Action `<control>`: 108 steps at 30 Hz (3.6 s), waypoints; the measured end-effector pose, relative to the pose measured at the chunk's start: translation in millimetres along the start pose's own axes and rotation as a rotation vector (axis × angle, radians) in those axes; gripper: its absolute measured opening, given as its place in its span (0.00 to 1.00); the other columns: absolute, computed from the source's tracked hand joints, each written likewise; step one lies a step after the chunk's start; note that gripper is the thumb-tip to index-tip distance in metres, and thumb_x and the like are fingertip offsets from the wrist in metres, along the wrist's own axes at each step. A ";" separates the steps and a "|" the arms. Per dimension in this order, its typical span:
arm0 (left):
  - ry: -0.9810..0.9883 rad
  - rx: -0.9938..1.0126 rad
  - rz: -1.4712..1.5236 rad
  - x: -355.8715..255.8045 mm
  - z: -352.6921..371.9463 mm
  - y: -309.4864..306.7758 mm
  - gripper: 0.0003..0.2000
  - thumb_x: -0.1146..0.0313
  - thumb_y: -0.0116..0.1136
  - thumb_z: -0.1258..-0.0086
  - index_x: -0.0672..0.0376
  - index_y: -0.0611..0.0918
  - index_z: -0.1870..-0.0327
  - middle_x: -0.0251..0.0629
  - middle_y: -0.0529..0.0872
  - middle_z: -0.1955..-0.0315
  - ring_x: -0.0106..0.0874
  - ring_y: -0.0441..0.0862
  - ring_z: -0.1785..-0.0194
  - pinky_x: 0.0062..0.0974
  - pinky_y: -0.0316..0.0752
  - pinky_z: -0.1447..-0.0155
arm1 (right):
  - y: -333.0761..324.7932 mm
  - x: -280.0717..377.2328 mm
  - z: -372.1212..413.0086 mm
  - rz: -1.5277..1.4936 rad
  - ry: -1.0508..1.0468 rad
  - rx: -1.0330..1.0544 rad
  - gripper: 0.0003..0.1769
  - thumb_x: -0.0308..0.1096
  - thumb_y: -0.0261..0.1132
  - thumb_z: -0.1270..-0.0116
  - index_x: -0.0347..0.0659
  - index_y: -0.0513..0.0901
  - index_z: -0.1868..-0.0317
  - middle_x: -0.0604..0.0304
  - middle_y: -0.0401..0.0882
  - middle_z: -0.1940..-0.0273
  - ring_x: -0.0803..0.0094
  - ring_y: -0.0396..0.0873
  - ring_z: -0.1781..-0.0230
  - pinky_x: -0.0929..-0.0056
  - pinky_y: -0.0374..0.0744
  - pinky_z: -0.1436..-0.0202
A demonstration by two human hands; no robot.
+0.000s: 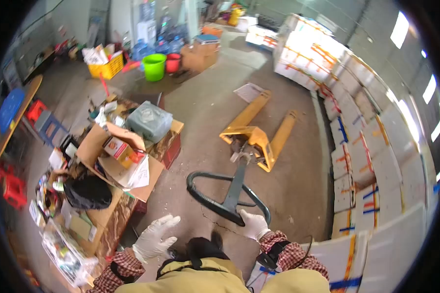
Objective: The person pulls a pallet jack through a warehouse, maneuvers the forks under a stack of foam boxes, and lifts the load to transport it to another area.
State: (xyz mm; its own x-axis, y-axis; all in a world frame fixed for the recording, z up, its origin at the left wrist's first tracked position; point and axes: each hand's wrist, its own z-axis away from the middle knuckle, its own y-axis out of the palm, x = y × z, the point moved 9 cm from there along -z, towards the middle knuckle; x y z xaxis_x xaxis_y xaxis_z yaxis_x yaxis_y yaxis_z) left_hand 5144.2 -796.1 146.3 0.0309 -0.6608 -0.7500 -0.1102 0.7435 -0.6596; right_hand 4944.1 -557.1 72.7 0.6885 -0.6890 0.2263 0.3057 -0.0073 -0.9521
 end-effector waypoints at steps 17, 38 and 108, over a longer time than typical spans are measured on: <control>0.508 0.160 -0.525 -44.2 247.0 128.9 0.04 0.67 0.62 0.49 0.49 0.83 0.71 0.33 0.80 0.78 0.34 0.81 0.63 0.40 0.65 0.37 | 104.2 171.0 368.2 -0.126 0.040 -0.136 0.19 0.48 0.70 0.52 0.49 0.79 0.63 0.57 0.82 0.73 0.55 0.83 0.72 0.55 0.80 0.68; 0.838 0.271 -0.175 -98.4 600.4 71.9 0.14 0.67 0.66 0.53 0.54 0.84 0.63 0.34 0.79 0.82 0.35 0.80 0.76 0.30 0.76 0.63 | 146.2 423.1 643.4 -0.124 0.107 -0.306 0.12 0.42 0.70 0.53 0.51 0.85 0.67 0.60 0.83 0.76 0.59 0.83 0.75 0.63 0.79 0.68; 0.420 -0.915 0.272 -133.4 200.5 -104.1 0.14 0.81 0.58 0.37 0.64 0.81 0.50 0.34 0.86 0.61 0.21 0.81 0.57 0.20 0.75 0.49 | -208.6 185.6 315.6 -0.002 -0.219 -1.314 0.16 0.28 0.78 0.53 0.42 0.78 0.66 0.59 0.78 0.73 0.63 0.79 0.75 0.71 0.76 0.71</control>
State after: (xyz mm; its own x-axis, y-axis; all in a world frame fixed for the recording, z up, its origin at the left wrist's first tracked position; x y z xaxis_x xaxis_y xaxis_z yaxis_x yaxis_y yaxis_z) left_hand 5350.7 -764.7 305.0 -0.4364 -0.5960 -0.6740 -0.7780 0.6263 -0.0501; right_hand 5215.6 -454.7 378.2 0.8172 -0.5596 0.1381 -0.4658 -0.7823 -0.4137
